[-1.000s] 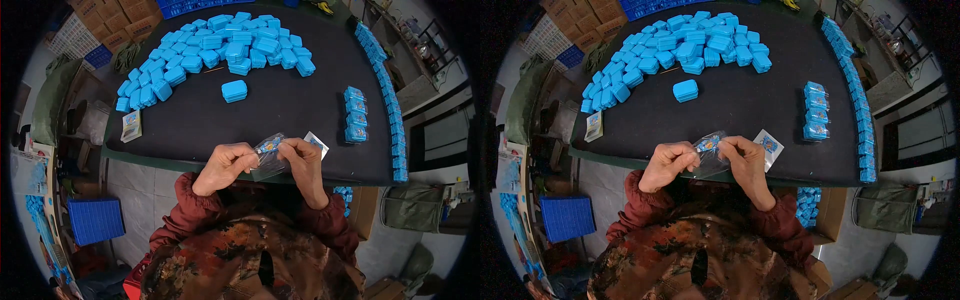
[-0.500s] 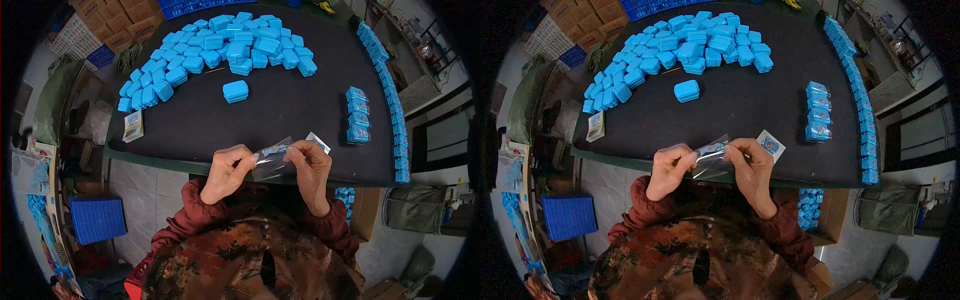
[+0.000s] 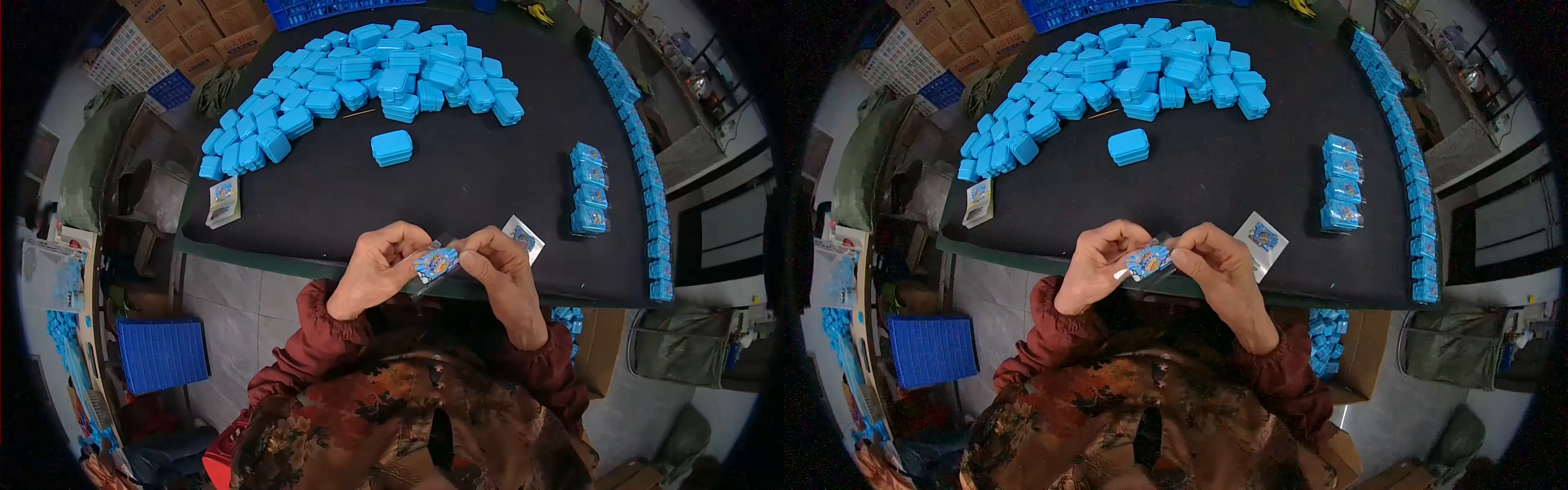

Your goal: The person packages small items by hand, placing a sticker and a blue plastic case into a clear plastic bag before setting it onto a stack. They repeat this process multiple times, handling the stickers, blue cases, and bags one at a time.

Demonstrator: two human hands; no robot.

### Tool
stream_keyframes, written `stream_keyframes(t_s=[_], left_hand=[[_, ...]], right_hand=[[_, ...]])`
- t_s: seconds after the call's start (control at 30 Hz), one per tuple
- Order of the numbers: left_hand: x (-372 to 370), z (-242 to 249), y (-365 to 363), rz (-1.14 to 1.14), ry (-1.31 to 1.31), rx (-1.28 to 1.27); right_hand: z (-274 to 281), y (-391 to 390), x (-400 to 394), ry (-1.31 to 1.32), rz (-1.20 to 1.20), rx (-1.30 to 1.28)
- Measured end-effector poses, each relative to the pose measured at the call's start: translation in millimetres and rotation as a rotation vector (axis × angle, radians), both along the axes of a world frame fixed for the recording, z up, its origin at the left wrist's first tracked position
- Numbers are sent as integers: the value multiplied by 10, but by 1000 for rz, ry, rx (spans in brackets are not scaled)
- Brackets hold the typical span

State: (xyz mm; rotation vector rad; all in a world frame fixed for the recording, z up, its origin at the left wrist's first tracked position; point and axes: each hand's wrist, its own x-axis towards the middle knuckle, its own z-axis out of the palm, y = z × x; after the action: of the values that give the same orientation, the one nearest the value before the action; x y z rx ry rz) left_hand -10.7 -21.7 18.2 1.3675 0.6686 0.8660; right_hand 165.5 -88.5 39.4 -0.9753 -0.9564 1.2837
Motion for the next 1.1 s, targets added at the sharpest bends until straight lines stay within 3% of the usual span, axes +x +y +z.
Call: stream_keyframes(t_s=[0.23,0.3,0.37,0.4,0.5,0.57,0.67,0.77,0.93,1.0,1.03,1.1], left_hand=[[85,-101,238,24,-10,35],[84,-204,349,9,-30,25],[36,-232,409,-144,43,-121],[2,-203,435,-143,47,-124],[-169,124,574,-459,197,-117],[-215,380,721,-285,354,225],[-101,123,1199,169,707,1008],[40,-168,1456,137,792,954],[54,-135,1397,13,718,767],[-14,-30,1155,-94,280,269],[-38,45,1023,-91,282,269],[-79,150,779,-134,38,191]], right_hand=[[-156,28,-17,-37,240,-158],[-165,21,12,-54,195,-140],[-179,25,18,-68,147,-124],[-189,26,5,-27,120,-27],[-198,48,53,28,66,88],[-214,80,106,46,39,106],[-287,141,156,49,-50,54],[-355,181,203,63,-107,-4],[-475,166,284,177,-197,-116],[-474,176,285,191,-198,-128],[-473,185,280,205,-200,-138],[-494,213,251,238,-176,-106]])
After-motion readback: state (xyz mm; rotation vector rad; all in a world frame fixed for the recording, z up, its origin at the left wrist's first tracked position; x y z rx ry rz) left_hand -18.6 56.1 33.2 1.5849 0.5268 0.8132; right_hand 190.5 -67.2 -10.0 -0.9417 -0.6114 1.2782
